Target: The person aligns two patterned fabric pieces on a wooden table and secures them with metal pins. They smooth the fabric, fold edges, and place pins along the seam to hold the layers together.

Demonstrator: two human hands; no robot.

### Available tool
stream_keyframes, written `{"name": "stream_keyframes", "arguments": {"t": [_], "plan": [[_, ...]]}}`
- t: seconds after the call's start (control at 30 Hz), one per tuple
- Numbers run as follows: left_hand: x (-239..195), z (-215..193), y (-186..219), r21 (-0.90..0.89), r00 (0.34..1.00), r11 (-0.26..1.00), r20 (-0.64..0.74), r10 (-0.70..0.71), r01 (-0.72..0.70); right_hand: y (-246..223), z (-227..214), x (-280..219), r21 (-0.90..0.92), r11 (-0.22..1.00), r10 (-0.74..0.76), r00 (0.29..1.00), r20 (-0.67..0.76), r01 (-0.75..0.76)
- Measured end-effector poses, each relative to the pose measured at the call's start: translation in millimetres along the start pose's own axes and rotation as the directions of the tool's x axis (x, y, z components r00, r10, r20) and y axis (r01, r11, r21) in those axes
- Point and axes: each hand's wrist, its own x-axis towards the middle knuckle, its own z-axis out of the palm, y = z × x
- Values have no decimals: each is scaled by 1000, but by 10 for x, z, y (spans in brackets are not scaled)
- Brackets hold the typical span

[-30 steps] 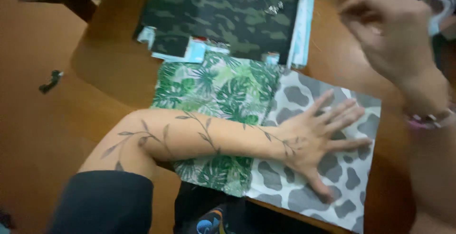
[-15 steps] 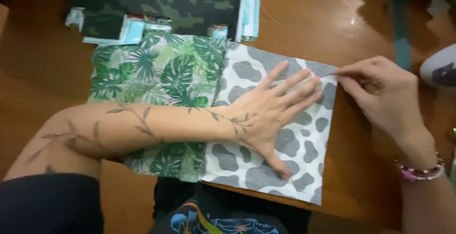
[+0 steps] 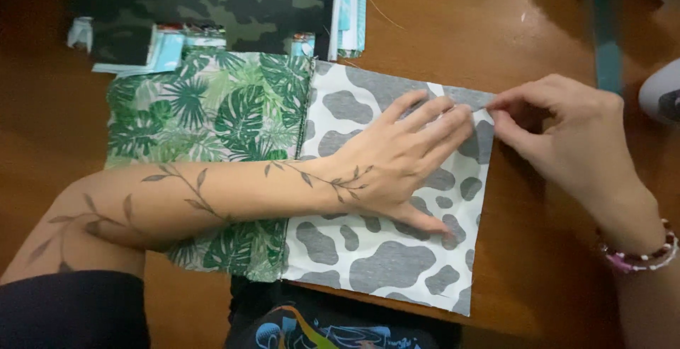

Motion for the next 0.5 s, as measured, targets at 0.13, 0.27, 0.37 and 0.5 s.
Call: {"name": "stream_keyframes", "arguments": {"t": [0.13, 0.27, 0.37, 0.5], "plan": [[-2, -1, -43, -24, 998, 1000, 61, -4, 6, -16, -23, 70, -3, 999, 44, 998, 40, -44], [-1, -11, -59, -82, 999, 996, 35, -21, 23, -19, -16, 34, -90, 996, 22, 999, 41, -18], [30, -34, -71, -31, 999, 999, 37, -11, 12, -12, -41, 68, -69, 998, -8, 1000, 15, 9], [9, -6, -54, 0, 998, 1000, 54, -15, 15, -37, -32, 101, 76, 976, 196, 977, 87, -203]]}}
